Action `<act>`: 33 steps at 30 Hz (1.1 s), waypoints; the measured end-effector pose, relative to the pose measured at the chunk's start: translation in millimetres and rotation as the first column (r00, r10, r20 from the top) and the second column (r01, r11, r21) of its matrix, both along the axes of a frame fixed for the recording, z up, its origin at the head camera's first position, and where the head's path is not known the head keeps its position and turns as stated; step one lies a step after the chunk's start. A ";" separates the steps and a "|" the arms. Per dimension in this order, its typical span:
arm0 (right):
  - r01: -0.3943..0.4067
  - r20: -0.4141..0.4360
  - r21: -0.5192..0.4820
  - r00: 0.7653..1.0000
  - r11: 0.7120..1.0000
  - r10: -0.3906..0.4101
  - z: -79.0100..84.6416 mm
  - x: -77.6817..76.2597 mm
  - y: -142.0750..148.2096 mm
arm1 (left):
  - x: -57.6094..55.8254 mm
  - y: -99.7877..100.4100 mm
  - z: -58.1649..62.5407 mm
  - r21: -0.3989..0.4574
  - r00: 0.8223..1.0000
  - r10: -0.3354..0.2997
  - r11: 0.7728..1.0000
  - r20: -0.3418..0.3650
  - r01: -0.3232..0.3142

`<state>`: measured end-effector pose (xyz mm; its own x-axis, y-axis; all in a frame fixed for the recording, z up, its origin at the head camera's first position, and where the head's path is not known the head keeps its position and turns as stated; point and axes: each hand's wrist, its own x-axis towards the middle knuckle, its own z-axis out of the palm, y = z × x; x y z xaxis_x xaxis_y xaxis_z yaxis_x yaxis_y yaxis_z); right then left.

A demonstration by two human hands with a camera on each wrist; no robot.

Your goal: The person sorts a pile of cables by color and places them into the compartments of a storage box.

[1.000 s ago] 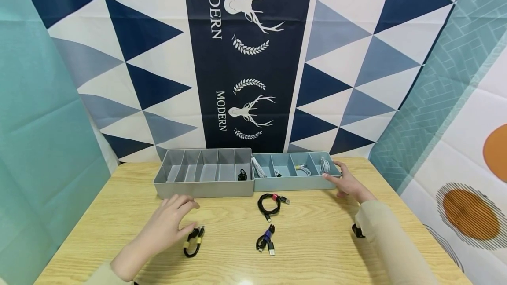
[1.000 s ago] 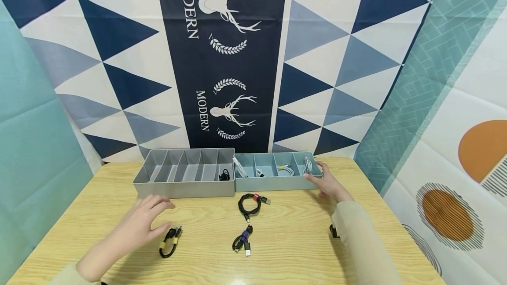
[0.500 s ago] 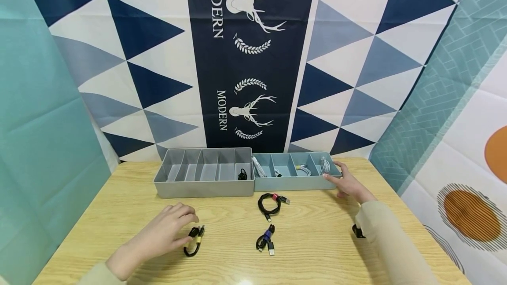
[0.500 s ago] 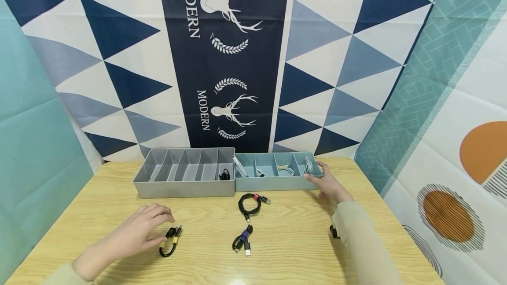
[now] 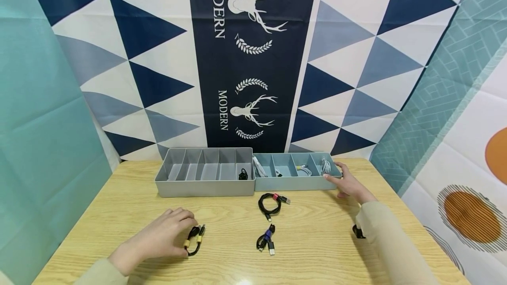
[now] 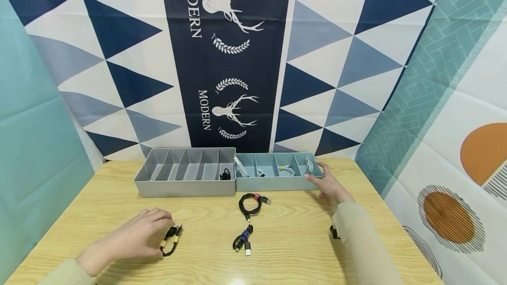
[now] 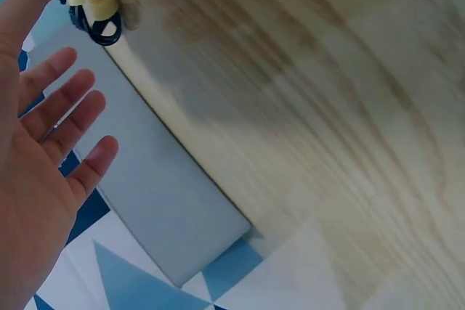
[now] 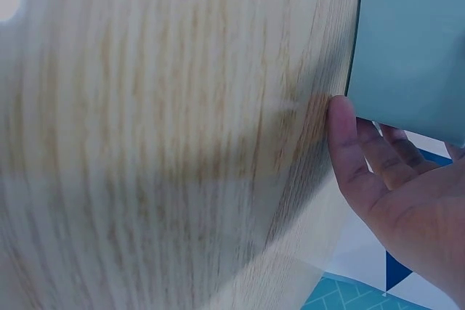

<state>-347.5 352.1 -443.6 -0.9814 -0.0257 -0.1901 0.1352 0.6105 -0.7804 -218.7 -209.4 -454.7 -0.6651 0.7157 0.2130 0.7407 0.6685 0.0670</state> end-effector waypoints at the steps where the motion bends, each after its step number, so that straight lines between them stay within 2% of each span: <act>1: 0.001 0.001 0.001 1.000 1.000 -0.001 0.1 0.1 0.0 | -0.5 -0.4 -1.1 -0.005 1.000 0.009 1.000 0.014 -0.009; 5: -0.004 -0.004 0.014 1.000 1.000 0.004 0.2 -0.1 0.4 | -2.1 -0.9 -4.6 -0.011 0.998 0.032 0.999 0.057 -0.032; 12: -0.008 -0.010 0.035 1.000 0.999 0.008 -0.2 -1.2 0.9 | -7.3 2.1 -10.9 -0.012 0.999 0.024 1.000 0.045 -0.023; 20: -0.006 -0.008 0.036 1.000 0.999 0.007 0.2 -0.6 0.5 | -10.8 5.9 -12.1 -0.006 0.991 0.074 0.997 0.108 -0.074; 25: -0.001 -0.005 0.022 1.000 1.000 0.001 0.2 -0.3 0.7 | -11.3 9.7 -12.1 0.012 0.995 0.087 0.996 0.045 -0.087; 28: 0.002 0.000 0.017 1.000 1.000 -0.002 0.5 -0.6 1.1 | -13.0 10.2 -10.2 0.007 0.997 0.075 0.997 0.022 -0.075; 33: 0.005 0.004 0.015 1.000 1.000 -0.005 1.7 -0.3 0.5 | -15.4 7.7 -5.2 -0.020 0.996 -0.003 1.000 0.087 0.004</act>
<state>-347.8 352.6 -441.9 -0.9808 -0.0176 -0.1941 0.1413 0.6215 -0.7706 -234.1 -201.7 -459.8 -0.6780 0.7217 0.1394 0.7350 0.6677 0.1178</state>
